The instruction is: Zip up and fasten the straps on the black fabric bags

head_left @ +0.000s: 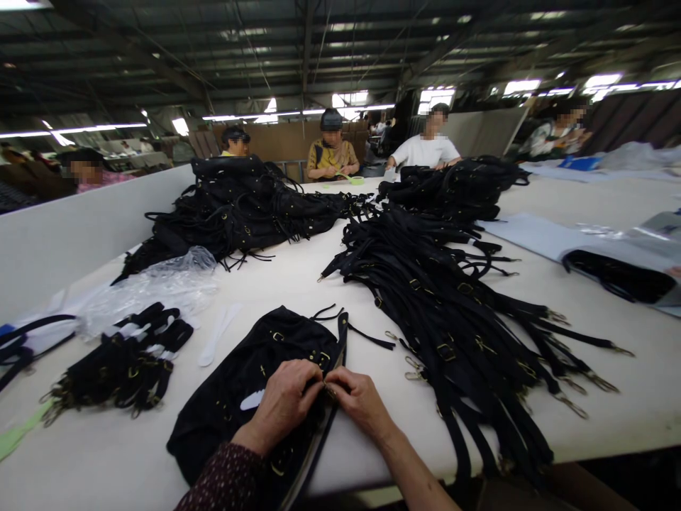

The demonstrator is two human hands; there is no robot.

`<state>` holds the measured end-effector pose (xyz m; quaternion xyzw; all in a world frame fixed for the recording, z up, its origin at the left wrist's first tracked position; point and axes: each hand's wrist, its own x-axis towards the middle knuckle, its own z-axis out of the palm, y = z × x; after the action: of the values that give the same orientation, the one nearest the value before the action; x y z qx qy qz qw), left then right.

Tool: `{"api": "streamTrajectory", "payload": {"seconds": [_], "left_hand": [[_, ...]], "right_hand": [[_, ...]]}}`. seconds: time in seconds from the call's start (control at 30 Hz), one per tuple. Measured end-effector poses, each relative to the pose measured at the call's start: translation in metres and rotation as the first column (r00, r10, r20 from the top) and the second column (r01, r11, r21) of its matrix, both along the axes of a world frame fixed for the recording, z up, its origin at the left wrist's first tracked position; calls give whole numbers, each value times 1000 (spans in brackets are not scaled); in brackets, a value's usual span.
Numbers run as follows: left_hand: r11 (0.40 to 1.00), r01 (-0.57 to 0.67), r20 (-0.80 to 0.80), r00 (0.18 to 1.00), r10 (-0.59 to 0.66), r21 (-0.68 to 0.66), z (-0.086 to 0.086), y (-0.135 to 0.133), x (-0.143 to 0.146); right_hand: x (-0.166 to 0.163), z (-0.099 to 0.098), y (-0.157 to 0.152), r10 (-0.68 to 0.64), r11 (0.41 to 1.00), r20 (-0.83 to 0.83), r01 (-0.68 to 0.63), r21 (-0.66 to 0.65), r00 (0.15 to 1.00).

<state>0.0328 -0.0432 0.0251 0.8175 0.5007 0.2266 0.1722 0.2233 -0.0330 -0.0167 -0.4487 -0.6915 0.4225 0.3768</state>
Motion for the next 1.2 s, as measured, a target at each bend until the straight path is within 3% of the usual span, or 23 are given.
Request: {"api": "streamTrajectory", "payload": {"seconds": [0.3,0.43,0.53,0.7,0.87,0.93,1.07,1.13,1.2], "left_hand": [[992,-65,106,991,77,-110,1,1,7],[980,-119,300,940,163,-161,3,7,7],[972,-145,340,918,201,-185,10,10,12],[933,-155,309,915,260,-325,17,17,23],[894,-68,501,808,310,-444,10,29,29],[895,-28,536,793,291,-446,9,30,29],[946,19,406,906,120,-323,12,23,24],[939,93,386,922,45,-330,15,20,20],[915,119,438,896,68,-385,17,19,15]], "right_hand": [[2,1,-1,-11,999,-71,8,-47,997],[4,3,1,-77,985,-315,23,-171,946],[4,2,6,-172,952,-459,27,-306,871],[5,1,12,-269,925,-477,87,-369,837],[7,-1,15,-339,907,-496,138,-398,800],[6,-3,16,-354,900,-498,145,-411,791],[4,-4,18,-387,887,-478,176,-427,789],[6,-2,18,-367,888,-469,153,-433,803],[8,0,17,-325,892,-462,106,-439,825]]}}
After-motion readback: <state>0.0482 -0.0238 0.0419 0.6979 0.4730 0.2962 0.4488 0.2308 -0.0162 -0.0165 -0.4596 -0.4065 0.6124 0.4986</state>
